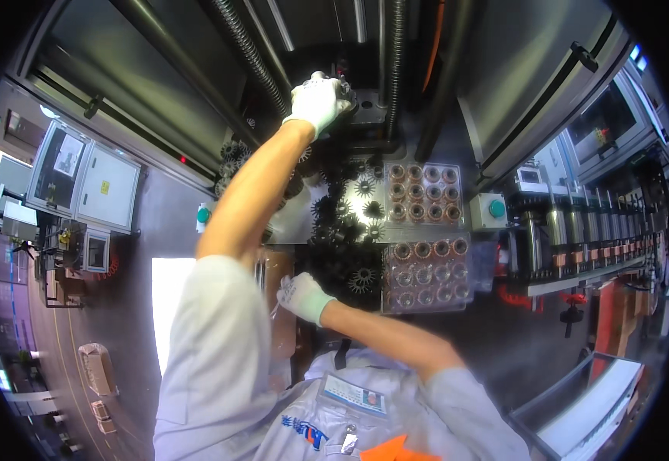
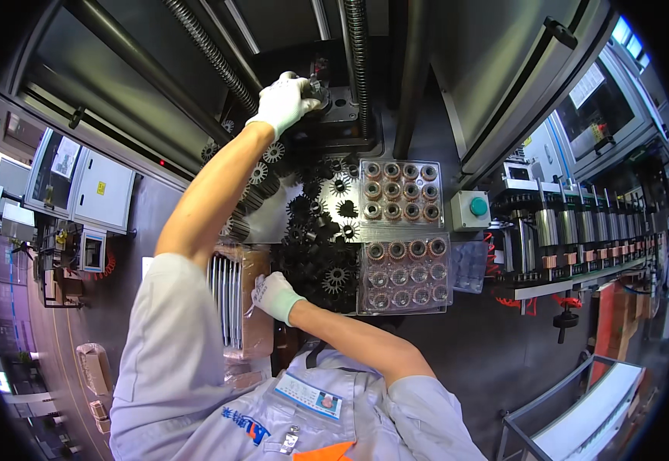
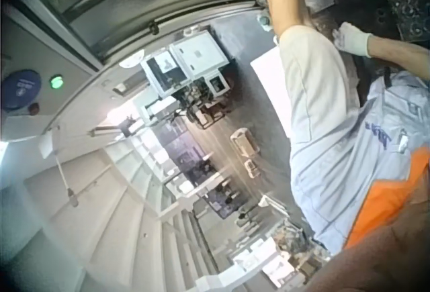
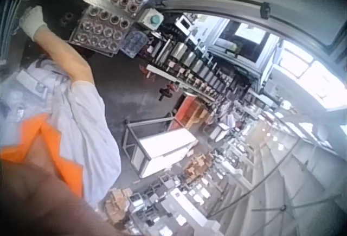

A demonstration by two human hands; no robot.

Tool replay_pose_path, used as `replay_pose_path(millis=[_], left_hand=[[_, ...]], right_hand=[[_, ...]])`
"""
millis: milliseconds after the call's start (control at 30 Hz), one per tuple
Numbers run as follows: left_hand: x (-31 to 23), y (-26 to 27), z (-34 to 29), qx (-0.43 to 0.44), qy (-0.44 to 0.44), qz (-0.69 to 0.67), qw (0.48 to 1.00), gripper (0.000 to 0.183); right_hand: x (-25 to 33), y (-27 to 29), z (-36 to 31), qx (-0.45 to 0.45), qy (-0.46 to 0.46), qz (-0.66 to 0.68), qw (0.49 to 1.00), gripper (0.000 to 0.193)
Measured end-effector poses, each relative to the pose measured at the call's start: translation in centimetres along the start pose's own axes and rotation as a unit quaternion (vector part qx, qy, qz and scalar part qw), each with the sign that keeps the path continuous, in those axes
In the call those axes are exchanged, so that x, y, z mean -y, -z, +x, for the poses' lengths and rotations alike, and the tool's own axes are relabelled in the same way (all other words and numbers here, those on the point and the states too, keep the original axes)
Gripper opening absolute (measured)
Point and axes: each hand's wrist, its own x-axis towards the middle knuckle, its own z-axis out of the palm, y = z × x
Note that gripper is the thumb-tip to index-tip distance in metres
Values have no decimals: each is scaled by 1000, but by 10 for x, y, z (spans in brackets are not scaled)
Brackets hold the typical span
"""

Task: The person unloads assembled motor rotors from a conveyor into a container, unpacks rotor cores and parts from boxes, and assembles shafts, rotor cores, and commutators using a press machine.

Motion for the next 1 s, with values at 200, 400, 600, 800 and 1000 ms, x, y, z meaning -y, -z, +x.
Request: replay_pose_path(millis=[200,400,600,800,1000], left_hand=[[55,81,-127,-76,-21,-190,979,56],[139,66,-305,181,242,-164,939,43],[131,-17,-357,189,241,-80,949,43],[141,-59,-360,142,283,-81,945,43],[130,-60,-391,3,321,-213,923,29]], right_hand=[[-8,24,18,125,16,1,992,19],[-28,6,-4,6,24,59,998,25],[-31,54,-8,90,15,84,992,20],[-65,79,-21,-105,-38,207,972,16],[-177,174,-12,-300,-249,492,779,32]])
